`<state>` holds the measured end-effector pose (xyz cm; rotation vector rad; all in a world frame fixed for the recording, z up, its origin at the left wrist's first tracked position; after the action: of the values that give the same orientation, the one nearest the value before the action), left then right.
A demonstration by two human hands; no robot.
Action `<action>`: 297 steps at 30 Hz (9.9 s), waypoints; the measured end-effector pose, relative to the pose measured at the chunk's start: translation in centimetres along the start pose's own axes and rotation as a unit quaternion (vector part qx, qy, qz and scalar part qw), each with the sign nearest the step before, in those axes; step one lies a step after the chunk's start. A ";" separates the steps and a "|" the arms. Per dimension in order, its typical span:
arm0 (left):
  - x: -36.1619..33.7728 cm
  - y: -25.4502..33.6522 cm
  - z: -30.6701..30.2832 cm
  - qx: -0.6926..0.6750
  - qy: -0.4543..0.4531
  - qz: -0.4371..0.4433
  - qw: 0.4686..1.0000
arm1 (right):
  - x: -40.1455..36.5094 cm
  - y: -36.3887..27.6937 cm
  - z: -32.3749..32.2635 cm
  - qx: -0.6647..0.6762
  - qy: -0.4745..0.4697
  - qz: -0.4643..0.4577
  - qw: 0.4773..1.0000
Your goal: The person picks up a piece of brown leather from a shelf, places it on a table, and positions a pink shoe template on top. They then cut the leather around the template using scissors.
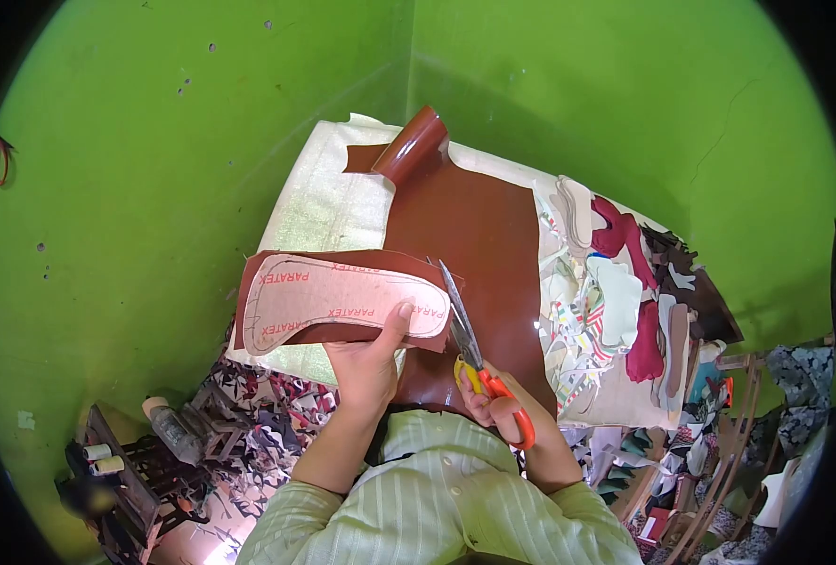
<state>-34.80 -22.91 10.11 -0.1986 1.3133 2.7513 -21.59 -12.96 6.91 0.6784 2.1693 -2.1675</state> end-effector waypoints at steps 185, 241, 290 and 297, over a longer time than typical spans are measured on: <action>-2.9 -5.6 0.6 0.035 -0.162 -0.285 0.944 | -0.7 1.6 -0.8 0.000 -0.008 0.062 0.998; -5.0 -6.7 2.3 0.066 -0.252 -0.385 0.885 | -0.1 1.9 -1.6 -0.048 0.041 -0.037 0.997; -5.6 -9.1 0.6 0.083 -0.243 -0.432 0.865 | 0.4 1.1 -1.9 -0.069 0.064 -0.059 0.994; -5.7 -8.8 0.7 0.080 -0.247 -0.430 0.865 | 0.0 1.9 -1.7 0.094 0.067 0.031 0.993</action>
<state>-28.08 -16.98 4.61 -0.0358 0.9646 1.7654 -20.57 -11.44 5.18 0.9140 1.9864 -2.3796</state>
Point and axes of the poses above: each hand's wrist, its own x-axis towards the middle knuckle, its own z-axis out of the palm, y = z × x, the point moved 10 cm from there along x, towards the middle knuckle, and after that the axes turned 14 degrees about y, right-handed, at the moved point
